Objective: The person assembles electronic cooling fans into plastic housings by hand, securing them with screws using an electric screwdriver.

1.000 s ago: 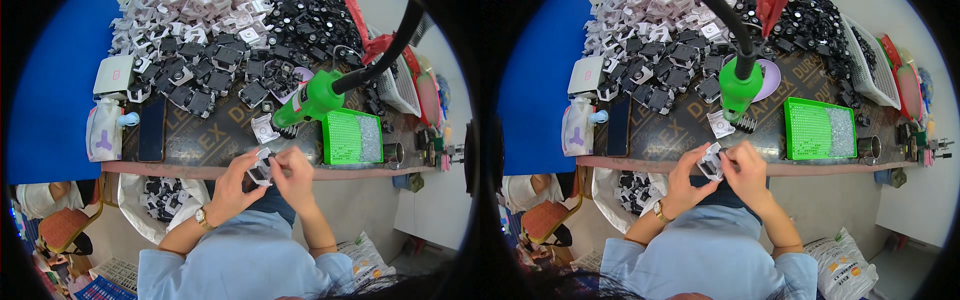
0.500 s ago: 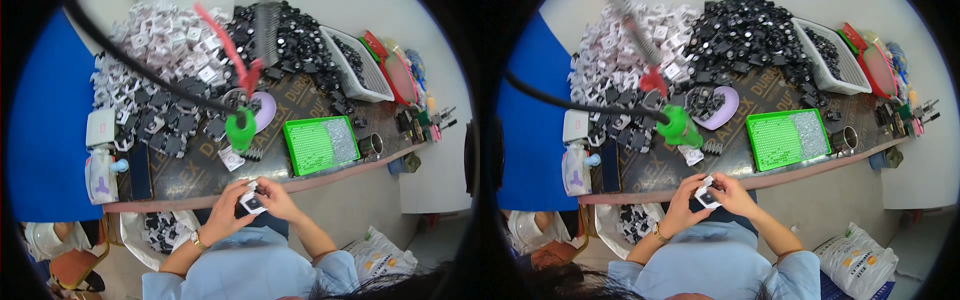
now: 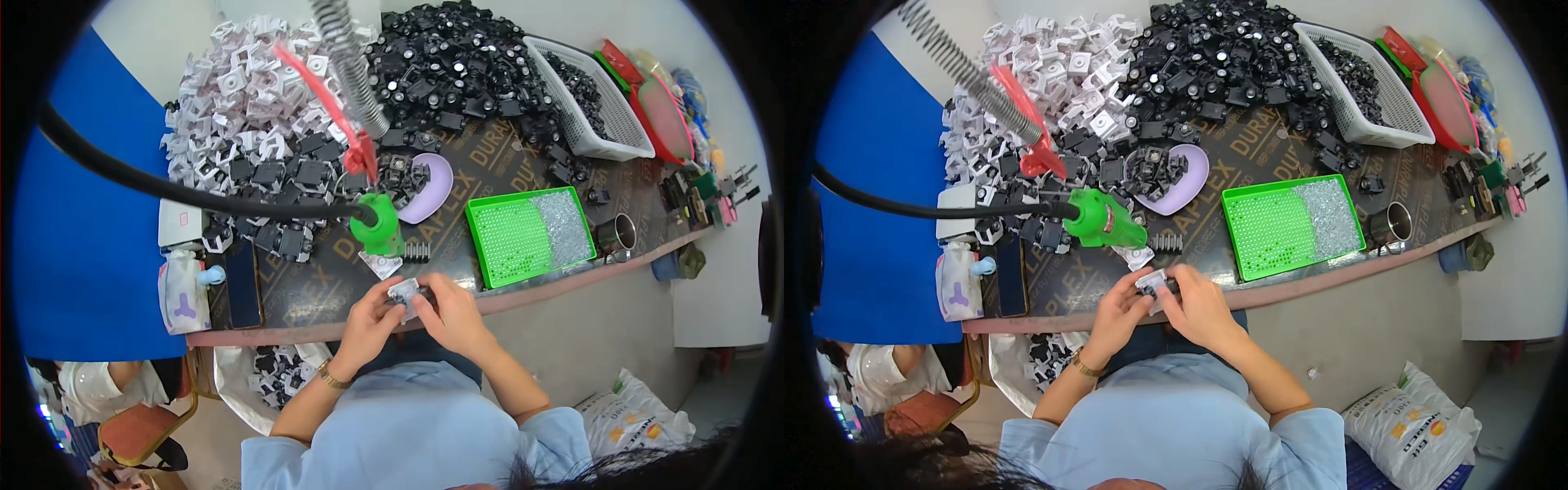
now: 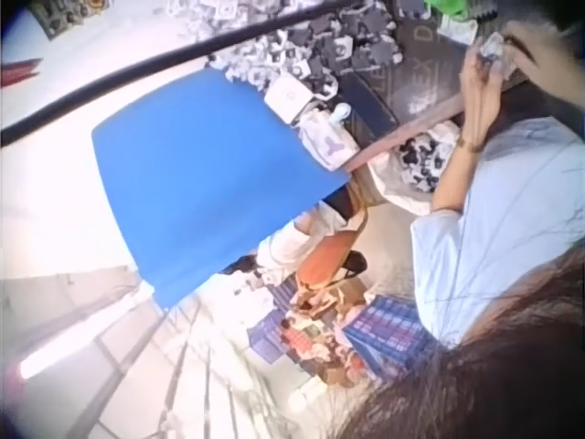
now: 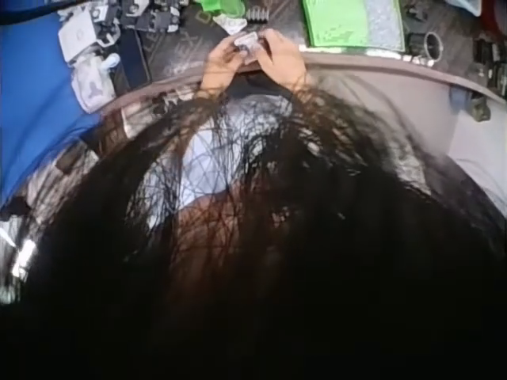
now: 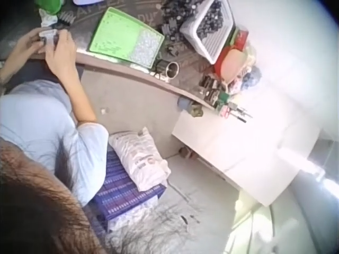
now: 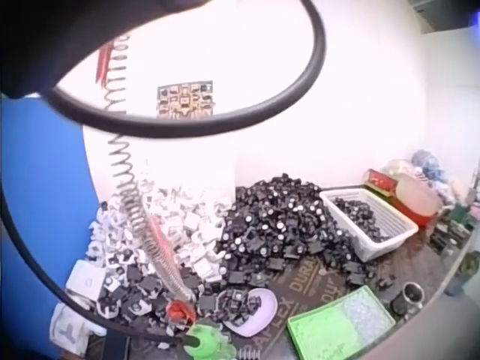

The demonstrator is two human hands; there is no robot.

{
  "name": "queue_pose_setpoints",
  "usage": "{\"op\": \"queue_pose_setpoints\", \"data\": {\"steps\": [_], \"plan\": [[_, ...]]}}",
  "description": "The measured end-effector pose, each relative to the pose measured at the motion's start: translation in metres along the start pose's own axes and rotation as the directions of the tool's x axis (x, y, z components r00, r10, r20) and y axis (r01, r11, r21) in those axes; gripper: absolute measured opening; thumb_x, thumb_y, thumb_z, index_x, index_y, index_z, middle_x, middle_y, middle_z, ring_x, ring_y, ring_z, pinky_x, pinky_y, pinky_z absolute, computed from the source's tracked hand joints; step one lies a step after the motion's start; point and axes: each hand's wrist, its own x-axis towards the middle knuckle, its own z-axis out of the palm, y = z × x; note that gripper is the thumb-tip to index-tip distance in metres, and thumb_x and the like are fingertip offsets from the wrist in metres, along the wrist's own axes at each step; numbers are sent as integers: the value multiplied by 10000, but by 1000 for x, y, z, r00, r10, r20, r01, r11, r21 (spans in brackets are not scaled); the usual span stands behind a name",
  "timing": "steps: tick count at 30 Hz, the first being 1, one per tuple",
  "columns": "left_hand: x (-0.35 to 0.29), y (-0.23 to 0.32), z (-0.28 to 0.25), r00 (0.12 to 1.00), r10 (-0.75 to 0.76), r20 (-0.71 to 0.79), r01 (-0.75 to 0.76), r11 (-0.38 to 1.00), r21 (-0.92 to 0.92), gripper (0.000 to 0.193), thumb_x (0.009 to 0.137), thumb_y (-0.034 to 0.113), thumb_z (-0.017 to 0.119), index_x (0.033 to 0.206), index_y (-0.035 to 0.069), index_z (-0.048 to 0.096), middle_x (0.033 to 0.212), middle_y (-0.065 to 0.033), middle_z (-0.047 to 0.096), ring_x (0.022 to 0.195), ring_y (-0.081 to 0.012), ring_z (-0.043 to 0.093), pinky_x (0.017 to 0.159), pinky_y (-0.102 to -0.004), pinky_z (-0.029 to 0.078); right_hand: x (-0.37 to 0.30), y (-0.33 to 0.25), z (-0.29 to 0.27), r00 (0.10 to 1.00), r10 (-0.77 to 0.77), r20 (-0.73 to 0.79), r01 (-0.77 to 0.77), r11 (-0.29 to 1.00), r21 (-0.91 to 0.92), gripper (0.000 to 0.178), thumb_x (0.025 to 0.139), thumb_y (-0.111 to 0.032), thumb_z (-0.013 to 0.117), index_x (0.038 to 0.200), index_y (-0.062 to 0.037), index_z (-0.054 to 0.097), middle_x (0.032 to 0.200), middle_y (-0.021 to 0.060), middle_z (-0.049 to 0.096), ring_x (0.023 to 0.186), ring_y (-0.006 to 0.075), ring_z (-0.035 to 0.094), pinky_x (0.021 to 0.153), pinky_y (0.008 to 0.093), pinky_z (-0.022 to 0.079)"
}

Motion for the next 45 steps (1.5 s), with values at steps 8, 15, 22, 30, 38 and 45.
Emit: {"op": "queue_pose_setpoints", "data": {"steps": [8, 15, 22, 30, 38, 45], "plan": [[-22, 14, -58, 993, -8, -117, 36, 971, 238, 448, 933, -11, 612, 1378, 6, 566, 1117, -50, 623, 839, -46, 627, 703, -210, 499, 42, 15, -55, 968, -19, 249, -18, 989, 146, 399, 896, -223, 740, 1225, -33, 615, 878, 107, 677, 686, 188, 665, 597, 328, 524], [-15, 6, -66, 927, 289, -239, -61, 746, 663, 386, 891, 84, 687, 1256, -25, 634, 971, -87, 582, 746, -127, 593, 639, -253, 517, 232, 132, -69, 965, -243, -98, 181, 888, -423, 222, 868, -118, 703, 1058, -33, 623, 964, 167, 634, 916, 373, 637, 790, 452, 526], [-23, 22, -52, 955, 259, -146, -68, 668, 741, 785, 761, 196, 852, 1418, 11, 466, 1133, -120, 575, 924, -216, 580, 667, -288, 526, 261, 178, -48, 993, -110, 47, 119, 879, -461, 350, 778, -122, 761, 1041, -45, 544, 1026, 197, 623, 1015, 423, 622, 838, 510, 531], [-15, 19, -71, 939, 339, -58, -155, 567, 809, 877, 717, 141, 875, 1479, 82, 445, 1281, -86, 637, 889, -209, 578, 719, -309, 509, 112, 62, -106, 889, -305, 343, 283, 952, 113, 272, 732, 11, 628, 991, -42, 562, 976, 121, 606, 948, 321, 615, 835, 394, 511], [-20, 11, -64, 908, 415, -47, -195, 521, 831, 881, 718, 179, 885, 1461, 54, 430, 1300, -124, 584, 1028, -258, 598, 803, -336, 534, 23, 48, -50, 829, -305, 469, 456, 854, -251, 381, 738, -15, 692, 1082, -4, 527, 1371, 271, 498, 1049, 403, 575, 927, 449, 505], [-20, 8, -71, 922, 381, -65, -185, 582, 792, 856, 727, 149, 874, 1448, 42, 425, 1275, -111, 612, 1061, -247, 610, 865, -356, 528, 7, 24, -30, 939, -179, 294, 223, 967, -121, 445, 744, -91, 805, 1097, -17, 543, 1315, 239, 507, 1115, 424, 572, 929, 451, 511]]}}
